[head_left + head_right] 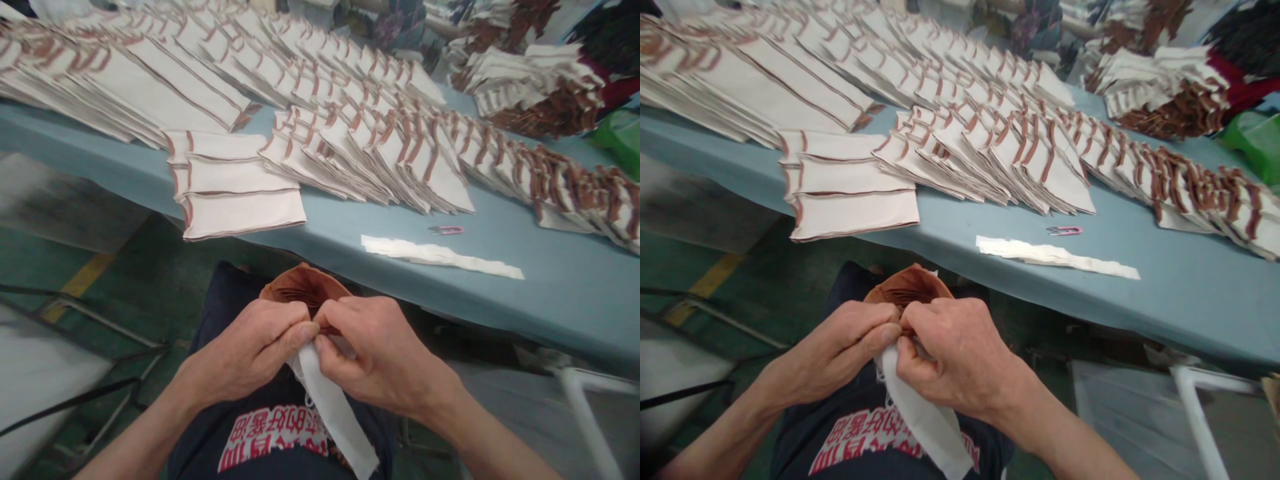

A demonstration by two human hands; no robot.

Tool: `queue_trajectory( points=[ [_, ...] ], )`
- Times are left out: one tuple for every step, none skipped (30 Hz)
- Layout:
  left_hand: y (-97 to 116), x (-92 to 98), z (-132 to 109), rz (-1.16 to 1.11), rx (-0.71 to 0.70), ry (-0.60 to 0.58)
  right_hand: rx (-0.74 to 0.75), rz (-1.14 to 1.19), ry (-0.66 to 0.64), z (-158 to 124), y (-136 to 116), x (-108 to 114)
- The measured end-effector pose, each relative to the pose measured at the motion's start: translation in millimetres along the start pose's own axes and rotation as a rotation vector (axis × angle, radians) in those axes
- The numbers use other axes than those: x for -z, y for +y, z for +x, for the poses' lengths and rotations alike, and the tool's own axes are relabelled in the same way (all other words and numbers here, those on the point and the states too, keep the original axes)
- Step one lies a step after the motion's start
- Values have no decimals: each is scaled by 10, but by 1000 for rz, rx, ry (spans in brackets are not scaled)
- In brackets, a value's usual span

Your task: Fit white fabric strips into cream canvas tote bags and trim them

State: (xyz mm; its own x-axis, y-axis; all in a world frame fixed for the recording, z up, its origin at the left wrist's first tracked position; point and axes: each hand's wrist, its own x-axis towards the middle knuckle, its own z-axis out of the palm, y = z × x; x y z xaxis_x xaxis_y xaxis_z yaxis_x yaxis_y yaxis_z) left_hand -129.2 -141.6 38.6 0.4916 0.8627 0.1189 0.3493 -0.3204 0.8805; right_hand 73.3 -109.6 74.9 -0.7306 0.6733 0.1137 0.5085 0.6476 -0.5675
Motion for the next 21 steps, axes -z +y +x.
queue_trajectory(
  points=[
    [-34,-15,-6,-44,-18,12,-19,59,-10,5,2,20],
    [-66,-30,-12,-95,-28,29,-51,138,-33,15,11,44],
    [-94,-45,-17,-147,-28,47,-89,235,-71,29,30,68],
    [-116,-59,-22,-191,-19,68,-126,343,-121,46,58,88],
    [-131,-72,-26,-227,-7,86,-158,453,-173,64,94,98],
    [-138,-82,-29,-253,5,101,-181,560,-218,80,134,95],
    [-140,-91,-30,-275,13,115,-197,663,-254,92,176,77],
    [-136,-99,-32,-300,18,122,-208,762,-273,99,213,43],
    [-128,-106,-32,-327,22,127,-220,855,-284,101,244,-3],
    [-119,-112,-33,-356,25,132,-236,944,-288,97,264,-58],
    [-109,-118,-33,-385,28,140,-256,1024,-288,89,273,-115],
    [-99,-124,-33,-415,29,149,-275,1088,-283,79,273,-169],
    [-91,-128,-33,-441,32,160,-289,1132,-269,70,267,-215],
    [-85,-130,-32,-458,38,169,-294,1150,-246,62,256,-249],
    [-81,-131,-31,-466,47,173,-286,1135,-220,59,244,-269],
    [-79,-130,-31,-465,58,174,-263,1092,-188,61,233,-277],
    [-78,-127,-32,-458,66,176,-228,1032,-160,66,225,-274],
    [-78,-122,-33,-446,73,180,-185,971,-130,74,220,-264],
    [-78,-117,-35,-432,78,186,-145,919,-102,82,218,-251],
    [-77,-110,-37,-420,78,193,-111,884,-79,89,219,-238],
    [-77,-104,-38,-411,73,197,-90,867,-62,94,221,-228]
  ],
)
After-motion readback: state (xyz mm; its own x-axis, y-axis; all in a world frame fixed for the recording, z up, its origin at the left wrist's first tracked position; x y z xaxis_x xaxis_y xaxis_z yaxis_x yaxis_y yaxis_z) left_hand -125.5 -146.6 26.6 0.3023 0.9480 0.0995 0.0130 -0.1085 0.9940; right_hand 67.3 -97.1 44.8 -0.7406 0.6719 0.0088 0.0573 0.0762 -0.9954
